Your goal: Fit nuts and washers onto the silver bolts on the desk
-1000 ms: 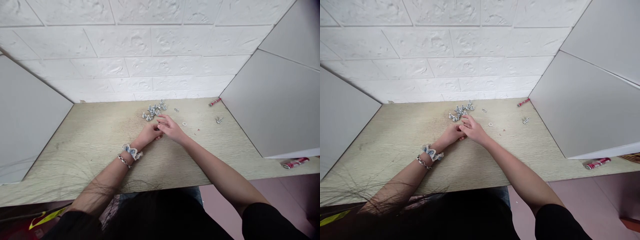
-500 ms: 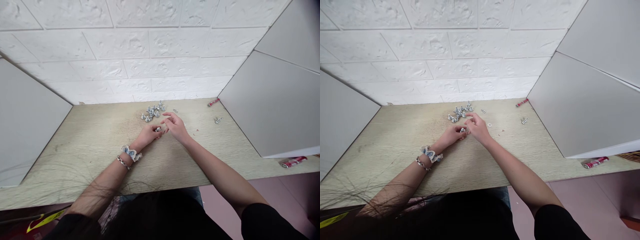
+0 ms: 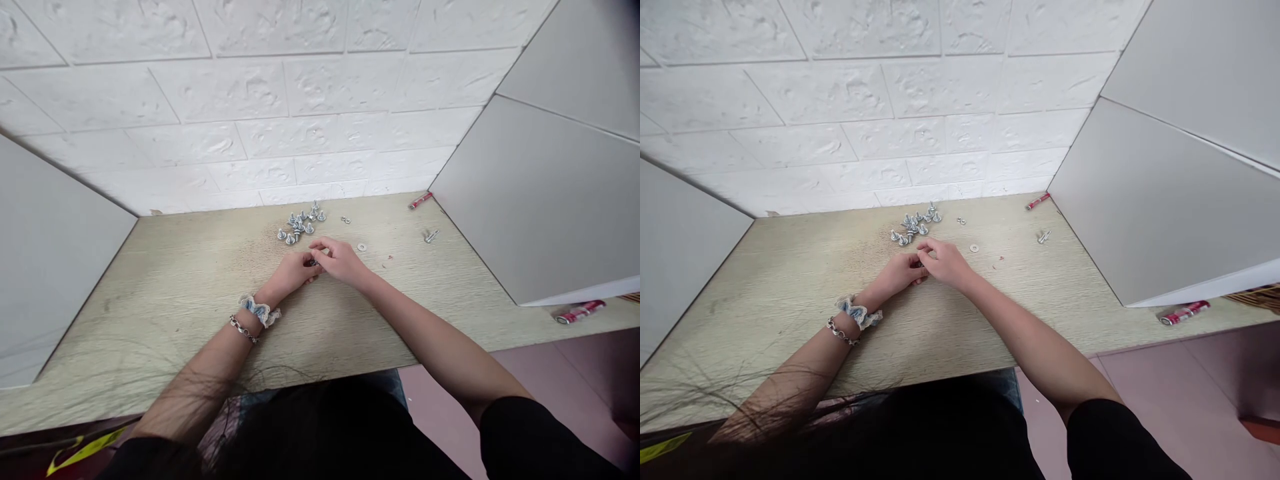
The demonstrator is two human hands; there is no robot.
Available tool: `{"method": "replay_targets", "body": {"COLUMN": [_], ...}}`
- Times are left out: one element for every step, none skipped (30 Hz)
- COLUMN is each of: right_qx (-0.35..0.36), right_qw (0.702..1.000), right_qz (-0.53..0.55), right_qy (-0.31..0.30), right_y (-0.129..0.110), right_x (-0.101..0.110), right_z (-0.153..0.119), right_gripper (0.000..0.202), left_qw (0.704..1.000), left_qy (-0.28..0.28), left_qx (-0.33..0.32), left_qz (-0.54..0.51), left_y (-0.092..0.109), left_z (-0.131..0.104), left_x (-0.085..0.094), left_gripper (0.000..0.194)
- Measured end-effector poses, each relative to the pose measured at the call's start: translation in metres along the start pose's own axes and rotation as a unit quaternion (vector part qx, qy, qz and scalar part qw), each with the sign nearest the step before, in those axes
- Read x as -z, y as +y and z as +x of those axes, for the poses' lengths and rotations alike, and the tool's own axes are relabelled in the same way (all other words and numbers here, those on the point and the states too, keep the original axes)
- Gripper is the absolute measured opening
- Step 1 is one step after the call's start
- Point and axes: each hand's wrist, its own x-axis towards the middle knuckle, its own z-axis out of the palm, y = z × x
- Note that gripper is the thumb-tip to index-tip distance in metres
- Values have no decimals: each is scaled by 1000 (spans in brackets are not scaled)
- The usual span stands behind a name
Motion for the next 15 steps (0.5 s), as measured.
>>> {"method": "replay_targets", "body": {"right_qx": [18,35,51,64,73,78,78,77,76,75,76,78,80,81,81], "right_qw": [1000,998,996,993,990,987,984,982,979,977,975,973,972,971,970], "right_qz": [-22,-45,-68,-91,-112,-131,-147,-162,-175,-186,-195,-203,-209,-213,-216], "right_qy": [-6,-13,-21,-30,-39,-48,-56,-64,-70,-75,-77,-78,-78,-79,-79], "right_y": [0,0,0,-1,-1,-2,-2,-3,-3,-3,-3,-3,-3,-3,-3], "right_x": [0,0,-1,-1,-1,0,0,1,1,1,2,2,2,3,3], "right_z": [0,-1,-2,-2,-3,-4,-4,-4,-5,-5,-5,-5,-5,-5,-5], "right_gripper": [21,21,20,20,20,20,21,21,21,21,21,21,21,21,21], "left_qw": [1000,1000,999,998,997,996,994,992,990,989,988,987,987,987,987], "left_qy": [4,8,12,15,18,20,24,28,31,34,36,36,35,34,33], "left_qx": [2,4,3,2,-1,-5,-10,-15,-20,-25,-30,-34,-36,-36,-35], "left_qz": [11,24,39,56,74,92,109,124,135,143,148,151,152,152,153], "left_y": [1,2,3,4,5,5,6,7,7,7,6,6,6,5,5], "left_z": [0,-1,-1,-1,-1,-1,-2,-2,-2,-2,-2,-2,-2,-3,-3], "left_x": [0,-1,-1,-1,-1,-1,-1,-2,-2,-2,-2,-2,-2,-2,-2], "left_gripper": [11,11,10,11,11,11,11,11,11,12,14,16,18,19,19]}}
